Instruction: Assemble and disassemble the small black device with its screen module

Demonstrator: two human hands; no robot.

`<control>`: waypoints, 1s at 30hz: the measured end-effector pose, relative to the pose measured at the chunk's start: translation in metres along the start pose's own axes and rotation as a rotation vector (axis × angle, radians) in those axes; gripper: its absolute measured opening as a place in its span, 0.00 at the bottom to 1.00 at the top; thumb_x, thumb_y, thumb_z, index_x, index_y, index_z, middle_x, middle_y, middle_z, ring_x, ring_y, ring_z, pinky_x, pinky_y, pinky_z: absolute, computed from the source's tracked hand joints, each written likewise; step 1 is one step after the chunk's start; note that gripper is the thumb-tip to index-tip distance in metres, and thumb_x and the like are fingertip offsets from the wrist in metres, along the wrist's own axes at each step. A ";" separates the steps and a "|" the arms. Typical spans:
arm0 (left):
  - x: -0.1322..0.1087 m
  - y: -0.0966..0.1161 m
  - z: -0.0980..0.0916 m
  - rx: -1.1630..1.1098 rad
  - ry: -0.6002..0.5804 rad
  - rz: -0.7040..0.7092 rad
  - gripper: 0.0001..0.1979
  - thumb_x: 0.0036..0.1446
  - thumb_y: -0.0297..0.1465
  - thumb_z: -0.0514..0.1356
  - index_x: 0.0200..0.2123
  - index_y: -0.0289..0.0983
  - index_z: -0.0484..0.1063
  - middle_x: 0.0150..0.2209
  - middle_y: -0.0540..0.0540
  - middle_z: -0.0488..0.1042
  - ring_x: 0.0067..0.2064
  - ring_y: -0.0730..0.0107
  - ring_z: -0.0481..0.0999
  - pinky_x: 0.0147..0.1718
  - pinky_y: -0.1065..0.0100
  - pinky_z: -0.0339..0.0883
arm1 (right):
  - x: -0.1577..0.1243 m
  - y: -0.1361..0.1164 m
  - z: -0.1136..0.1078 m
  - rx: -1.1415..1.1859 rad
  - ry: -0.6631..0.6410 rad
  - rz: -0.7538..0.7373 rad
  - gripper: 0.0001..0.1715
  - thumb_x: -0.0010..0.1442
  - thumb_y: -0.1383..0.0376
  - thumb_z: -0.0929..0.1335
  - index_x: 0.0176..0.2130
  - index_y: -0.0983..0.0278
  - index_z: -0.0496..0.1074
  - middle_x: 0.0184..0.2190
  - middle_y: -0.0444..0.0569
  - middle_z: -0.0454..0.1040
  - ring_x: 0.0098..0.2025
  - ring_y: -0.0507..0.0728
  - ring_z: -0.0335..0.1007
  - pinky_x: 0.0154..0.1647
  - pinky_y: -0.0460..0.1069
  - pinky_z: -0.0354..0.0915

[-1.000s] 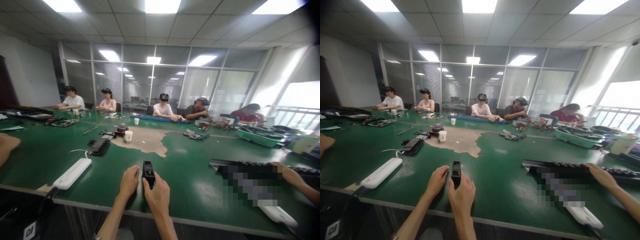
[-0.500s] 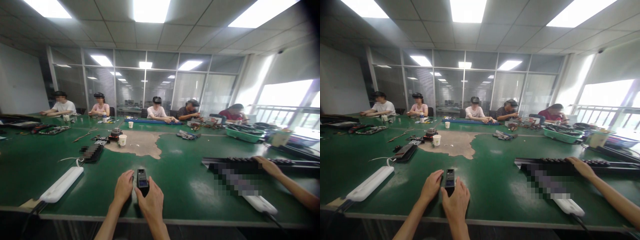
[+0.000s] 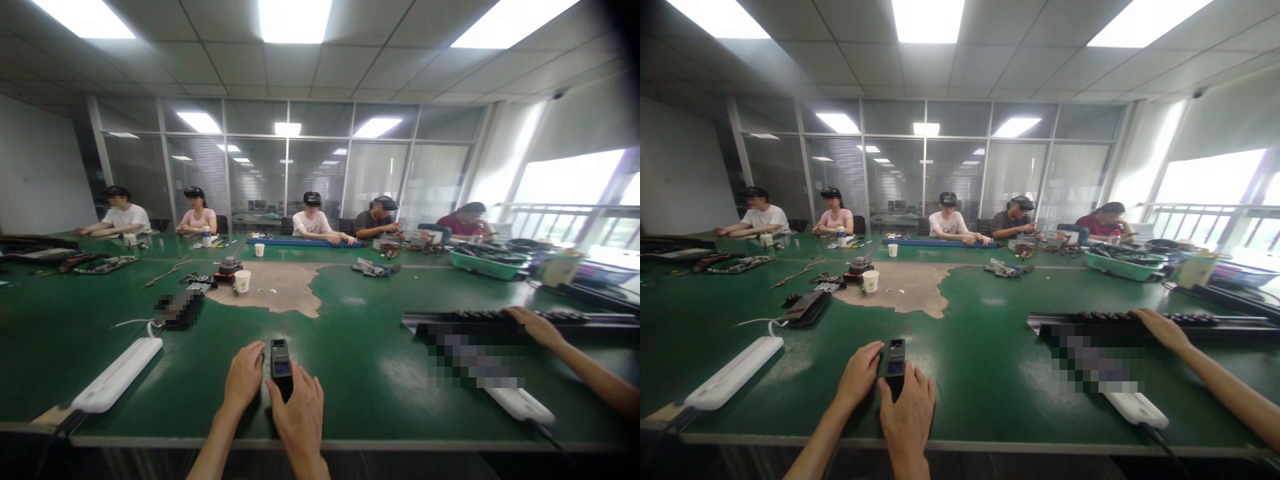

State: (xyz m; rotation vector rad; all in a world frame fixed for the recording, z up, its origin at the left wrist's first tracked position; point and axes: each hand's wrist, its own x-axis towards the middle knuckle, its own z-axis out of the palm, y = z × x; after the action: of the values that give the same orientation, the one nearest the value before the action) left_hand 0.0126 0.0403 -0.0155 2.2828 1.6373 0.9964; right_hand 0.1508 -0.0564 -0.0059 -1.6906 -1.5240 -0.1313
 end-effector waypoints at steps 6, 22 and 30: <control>0.000 0.000 0.000 0.001 0.007 0.013 0.19 0.62 0.29 0.48 0.52 0.36 0.71 0.54 0.43 0.71 0.56 0.64 0.68 0.57 0.60 0.60 | 0.002 -0.002 -0.004 0.048 -0.008 0.016 0.27 0.59 0.51 0.63 0.52 0.63 0.69 0.49 0.57 0.73 0.53 0.64 0.67 0.58 0.60 0.52; -0.002 0.003 -0.002 0.007 0.014 0.003 0.18 0.60 0.30 0.51 0.51 0.39 0.71 0.54 0.44 0.71 0.57 0.64 0.68 0.58 0.60 0.59 | 0.034 0.030 -0.030 0.208 0.101 0.052 0.27 0.59 0.50 0.63 0.51 0.65 0.69 0.47 0.57 0.74 0.49 0.61 0.69 0.50 0.53 0.61; -0.004 0.010 -0.010 0.032 -0.024 0.008 0.18 0.61 0.33 0.51 0.52 0.39 0.71 0.55 0.43 0.71 0.57 0.63 0.67 0.58 0.60 0.58 | 0.019 0.042 -0.022 -0.014 0.075 0.062 0.31 0.57 0.49 0.64 0.51 0.69 0.69 0.45 0.61 0.73 0.48 0.64 0.69 0.50 0.57 0.60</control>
State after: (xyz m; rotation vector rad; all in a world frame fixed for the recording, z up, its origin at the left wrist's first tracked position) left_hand 0.0140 0.0304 -0.0043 2.3138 1.6480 0.9476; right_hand 0.2019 -0.0523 -0.0019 -1.7231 -1.4176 -0.1714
